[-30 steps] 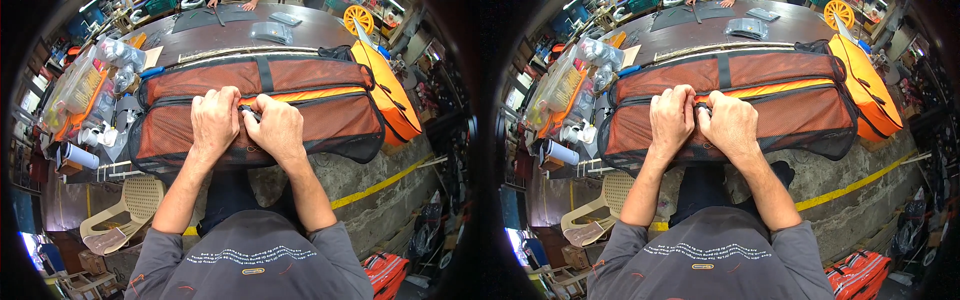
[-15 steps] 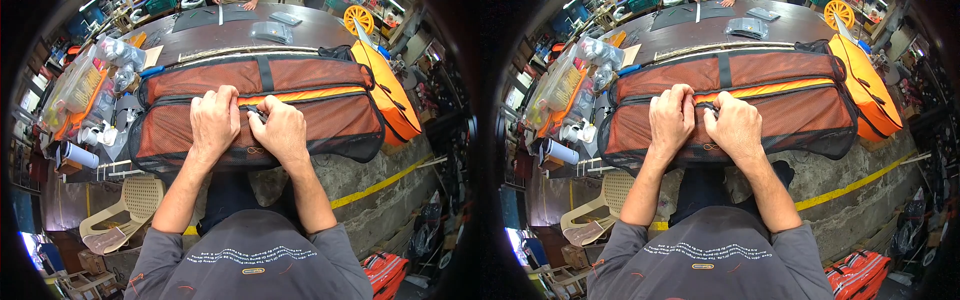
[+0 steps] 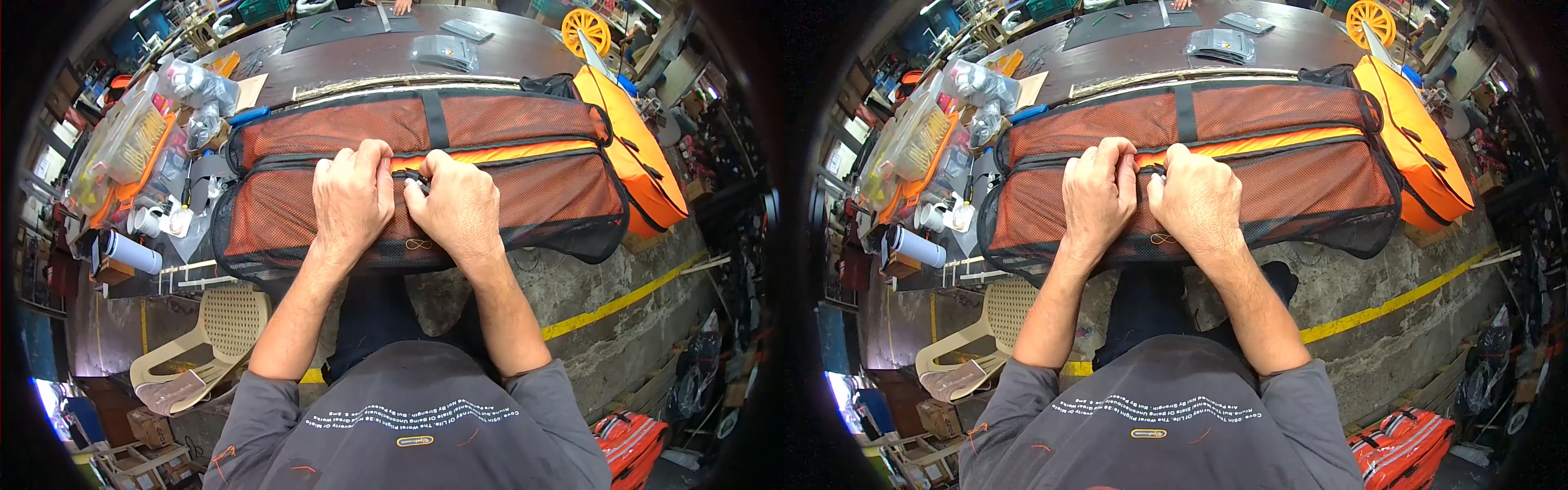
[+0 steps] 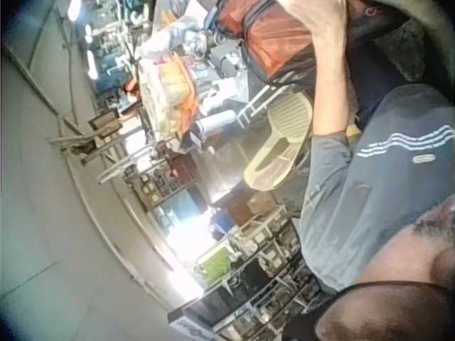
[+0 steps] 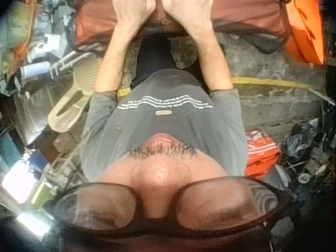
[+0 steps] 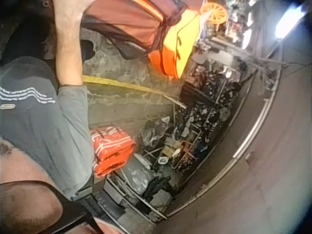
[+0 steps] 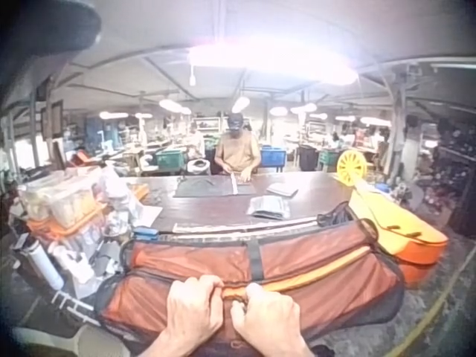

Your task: Trimming excess threads and inspecting the zipper on a manufactured orange and black bag.

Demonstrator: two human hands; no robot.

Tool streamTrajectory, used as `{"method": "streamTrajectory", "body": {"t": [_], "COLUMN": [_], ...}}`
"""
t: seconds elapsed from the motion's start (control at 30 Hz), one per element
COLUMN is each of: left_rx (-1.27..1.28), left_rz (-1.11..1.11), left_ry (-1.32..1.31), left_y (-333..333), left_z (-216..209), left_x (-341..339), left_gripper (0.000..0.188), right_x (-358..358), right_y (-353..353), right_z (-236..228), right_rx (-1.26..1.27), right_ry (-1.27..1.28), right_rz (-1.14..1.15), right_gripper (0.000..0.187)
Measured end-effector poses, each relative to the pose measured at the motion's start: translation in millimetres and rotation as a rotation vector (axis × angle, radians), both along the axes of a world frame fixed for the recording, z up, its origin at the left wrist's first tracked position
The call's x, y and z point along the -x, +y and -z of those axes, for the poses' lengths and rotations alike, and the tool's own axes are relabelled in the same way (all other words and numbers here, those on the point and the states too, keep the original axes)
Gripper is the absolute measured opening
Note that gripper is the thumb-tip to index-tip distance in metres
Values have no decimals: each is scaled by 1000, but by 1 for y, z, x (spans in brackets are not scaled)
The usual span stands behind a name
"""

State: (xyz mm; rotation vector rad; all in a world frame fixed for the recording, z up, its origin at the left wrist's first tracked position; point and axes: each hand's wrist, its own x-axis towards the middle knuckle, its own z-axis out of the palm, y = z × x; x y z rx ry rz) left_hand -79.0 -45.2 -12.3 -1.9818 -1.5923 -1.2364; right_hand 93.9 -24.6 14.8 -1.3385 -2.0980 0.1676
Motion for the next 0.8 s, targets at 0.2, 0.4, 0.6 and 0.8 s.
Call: {"method": "streamTrajectory", "body": {"t": [0.2,0.4,0.6,0.8], "left_rx": [19,16,16,13], "left_rz": [-10,-4,-4,-1], "left_ry": [5,4,-5,-14], "left_y": [-3,-3,-3,-3], "left_z": [-1,-1,-1,-1], "left_x": [-1,-1,-1,-1], "left_gripper": [13,12,11,11], "right_x": [-1,-1,-3,1], "right_y": [2,5,4,7], "right_z": [-3,-6,-9,-8], "right_rx": [25,37,61,52], "right_ry": [5,-11,1,-8], "right_rz": [-10,-12,-11,2], "right_gripper": [26,25,24,29]}}
